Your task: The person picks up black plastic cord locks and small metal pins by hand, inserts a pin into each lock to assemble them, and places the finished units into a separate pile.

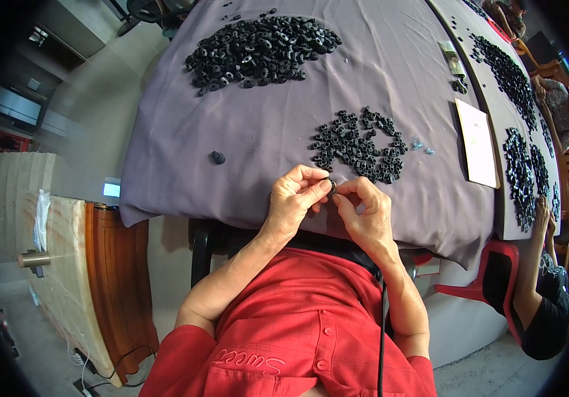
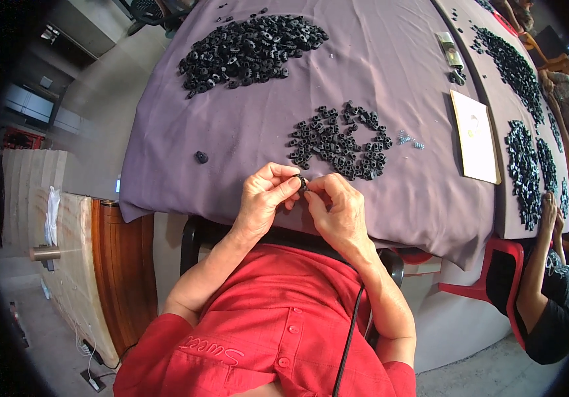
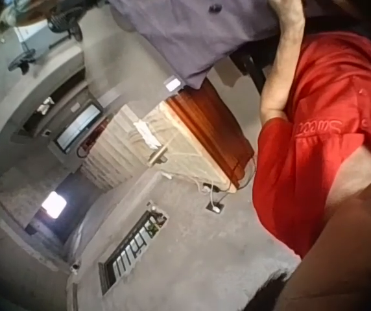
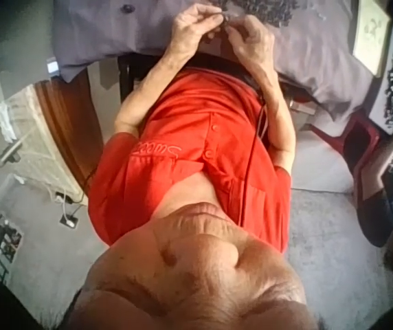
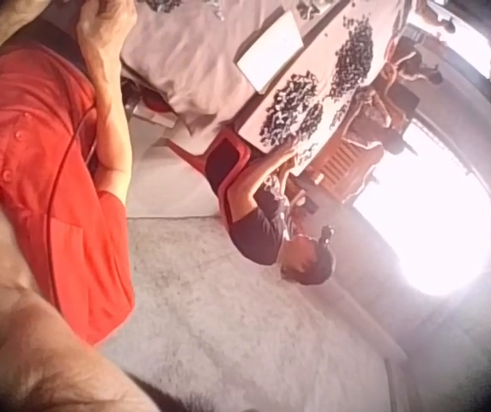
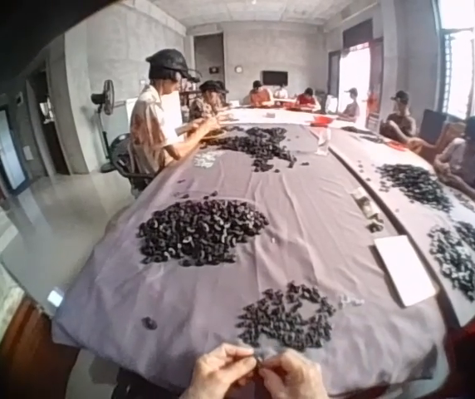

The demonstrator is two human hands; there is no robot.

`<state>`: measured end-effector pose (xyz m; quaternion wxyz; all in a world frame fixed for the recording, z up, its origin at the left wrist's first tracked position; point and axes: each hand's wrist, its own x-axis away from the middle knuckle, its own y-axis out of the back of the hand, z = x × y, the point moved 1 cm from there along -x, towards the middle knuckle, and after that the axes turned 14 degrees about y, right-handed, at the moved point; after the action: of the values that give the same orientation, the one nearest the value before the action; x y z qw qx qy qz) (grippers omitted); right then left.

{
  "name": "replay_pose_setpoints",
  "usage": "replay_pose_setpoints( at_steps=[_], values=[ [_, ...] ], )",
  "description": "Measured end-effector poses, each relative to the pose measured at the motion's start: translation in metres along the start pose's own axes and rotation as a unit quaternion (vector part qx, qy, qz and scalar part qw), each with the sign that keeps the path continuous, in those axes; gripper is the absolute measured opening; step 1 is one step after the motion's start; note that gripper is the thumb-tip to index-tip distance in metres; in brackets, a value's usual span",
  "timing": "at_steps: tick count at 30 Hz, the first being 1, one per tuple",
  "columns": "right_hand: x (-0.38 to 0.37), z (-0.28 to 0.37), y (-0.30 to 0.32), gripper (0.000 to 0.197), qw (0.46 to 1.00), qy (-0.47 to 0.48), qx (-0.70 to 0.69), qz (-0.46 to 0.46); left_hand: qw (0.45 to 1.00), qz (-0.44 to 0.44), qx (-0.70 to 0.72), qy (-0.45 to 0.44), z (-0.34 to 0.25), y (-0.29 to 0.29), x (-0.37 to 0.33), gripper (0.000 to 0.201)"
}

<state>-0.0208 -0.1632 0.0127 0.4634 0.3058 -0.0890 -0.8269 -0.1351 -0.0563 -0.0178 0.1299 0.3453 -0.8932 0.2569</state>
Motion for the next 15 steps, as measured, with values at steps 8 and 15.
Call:
replay_pose_setpoints(
  at_steps=[8,15],
  values=[
    [-0.0020,0.0038,-0.0027,0.010,1.000,-0.003,0.002,0.004,0.999,0.023,0.025,0.034,0.0007,0.0059,-0.0026,0.014],
    [-0.0039,0.0063,-0.0030,0.009,0.998,-0.055,-0.008,0.001,1.000,0.026,0.006,0.017,0.0021,0.0068,-0.0036,0.011]
  ],
)
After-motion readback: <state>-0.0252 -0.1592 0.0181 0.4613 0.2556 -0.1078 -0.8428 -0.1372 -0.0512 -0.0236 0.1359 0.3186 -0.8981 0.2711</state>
